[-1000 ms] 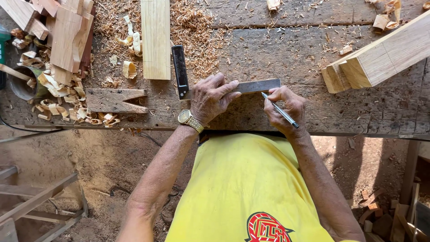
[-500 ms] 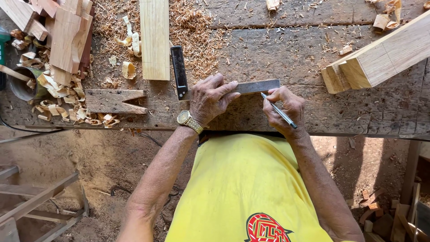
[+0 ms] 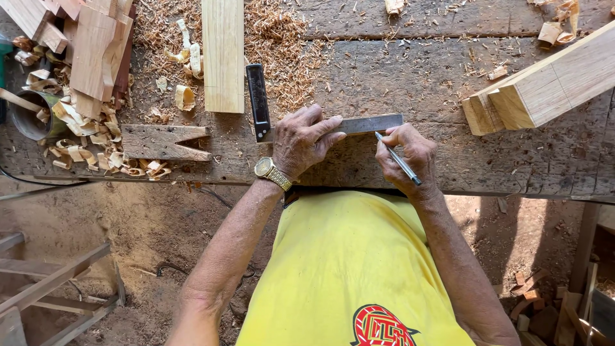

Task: The person uses a try square and a pen to mark lines on several rectangular wooden blocks. They repeatedly position the square on the wood, draw straight lines, and rotate the blocks to mark different sides.

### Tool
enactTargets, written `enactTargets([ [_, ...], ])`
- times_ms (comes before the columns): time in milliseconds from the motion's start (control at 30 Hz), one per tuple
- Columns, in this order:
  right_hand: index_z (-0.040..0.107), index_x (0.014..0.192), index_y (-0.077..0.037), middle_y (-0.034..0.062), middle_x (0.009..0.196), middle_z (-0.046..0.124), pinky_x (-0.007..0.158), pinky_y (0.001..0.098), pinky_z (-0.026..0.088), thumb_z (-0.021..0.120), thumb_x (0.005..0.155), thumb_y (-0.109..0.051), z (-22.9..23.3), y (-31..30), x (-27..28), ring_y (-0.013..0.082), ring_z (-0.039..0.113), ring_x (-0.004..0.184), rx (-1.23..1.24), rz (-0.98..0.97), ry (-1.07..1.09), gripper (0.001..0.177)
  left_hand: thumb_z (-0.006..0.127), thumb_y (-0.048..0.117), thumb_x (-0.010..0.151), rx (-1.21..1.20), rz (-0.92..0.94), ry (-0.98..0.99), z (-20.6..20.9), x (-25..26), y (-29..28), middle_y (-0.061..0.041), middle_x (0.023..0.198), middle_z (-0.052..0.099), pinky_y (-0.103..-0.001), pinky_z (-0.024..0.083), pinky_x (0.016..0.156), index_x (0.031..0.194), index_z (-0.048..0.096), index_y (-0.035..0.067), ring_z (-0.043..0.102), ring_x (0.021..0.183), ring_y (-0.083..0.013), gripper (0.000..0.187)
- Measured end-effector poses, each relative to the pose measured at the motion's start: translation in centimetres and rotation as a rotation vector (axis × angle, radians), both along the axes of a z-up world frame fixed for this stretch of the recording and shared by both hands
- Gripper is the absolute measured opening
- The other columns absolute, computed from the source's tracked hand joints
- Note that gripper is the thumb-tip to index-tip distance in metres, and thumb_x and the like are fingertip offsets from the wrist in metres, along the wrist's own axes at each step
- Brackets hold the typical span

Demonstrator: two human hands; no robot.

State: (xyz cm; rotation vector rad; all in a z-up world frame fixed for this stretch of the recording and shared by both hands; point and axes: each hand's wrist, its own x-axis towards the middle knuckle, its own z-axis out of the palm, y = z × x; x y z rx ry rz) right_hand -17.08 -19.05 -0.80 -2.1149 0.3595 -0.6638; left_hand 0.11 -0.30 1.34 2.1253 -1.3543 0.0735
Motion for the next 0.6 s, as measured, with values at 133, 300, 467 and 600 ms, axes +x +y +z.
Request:
enactTargets([
  [133, 0.070, 0.087, -0.003, 0.0156, 0.090, 0.073, 0.074, 0.0368, 0.056, 0.076, 0.084, 0.001, 0.2, -0.2, 0.2, 0.0318, 0.073, 0.081, 0.036, 0.010, -0.014, 0.008, 0.070, 0.040, 0.095, 0.004, 0.004, 0.009, 0.3, -0.1, 0.0, -0.003, 0.078, 0.047, -0.043, 0.053, 0.062, 0.107, 0.074, 0.024, 0.061, 0.071, -0.0287, 0.020],
  [300, 0.067, 0.097, -0.001, 0.0160, 0.094, 0.071, 0.075, 0.0322, 0.054, 0.072, 0.091, -0.001, 1.2, -0.6, -1.2, 0.0153, 0.065, 0.086, 0.477, -0.018, -0.164, 0.008, 0.073, 0.041, 0.093, -0.015, 0.057, 0.117, 1.0, -0.1, -0.5, 0.001, 0.077, 0.048, -0.035, 0.052, 0.062, 0.099, 0.076, 0.024, 0.060, 0.067, -0.0223, 0.018],
  [467, 0.060, 0.093, -0.009, 0.0076, 0.092, 0.056, 0.073, 0.0291, 0.057, 0.040, 0.112, -0.037, 1.8, 1.5, -2.2, 0.0126, 0.063, 0.076, 0.906, 0.022, -0.089, 0.040, 0.073, 0.030, 0.094, -0.246, 0.346, 0.774, 8.2, -1.2, -4.6, -0.008, 0.078, 0.064, -0.029, 0.059, 0.056, 0.107, 0.073, 0.005, 0.065, 0.069, -0.0181, 0.028],
  [600, 0.061, 0.109, -0.004, -0.0058, 0.080, 0.046, 0.050, 0.0136, 0.040, 0.052, 0.108, -0.020, 3.7, 5.8, -0.5, -0.0023, 0.045, 0.060, 1.005, 0.081, 0.100, 0.019, 0.078, 0.026, 0.087, -0.472, 0.519, 0.987, 3.1, -1.0, -9.9, -0.001, 0.073, 0.063, -0.022, 0.054, 0.048, 0.088, 0.070, 0.012, 0.063, 0.067, -0.0095, 0.017],
])
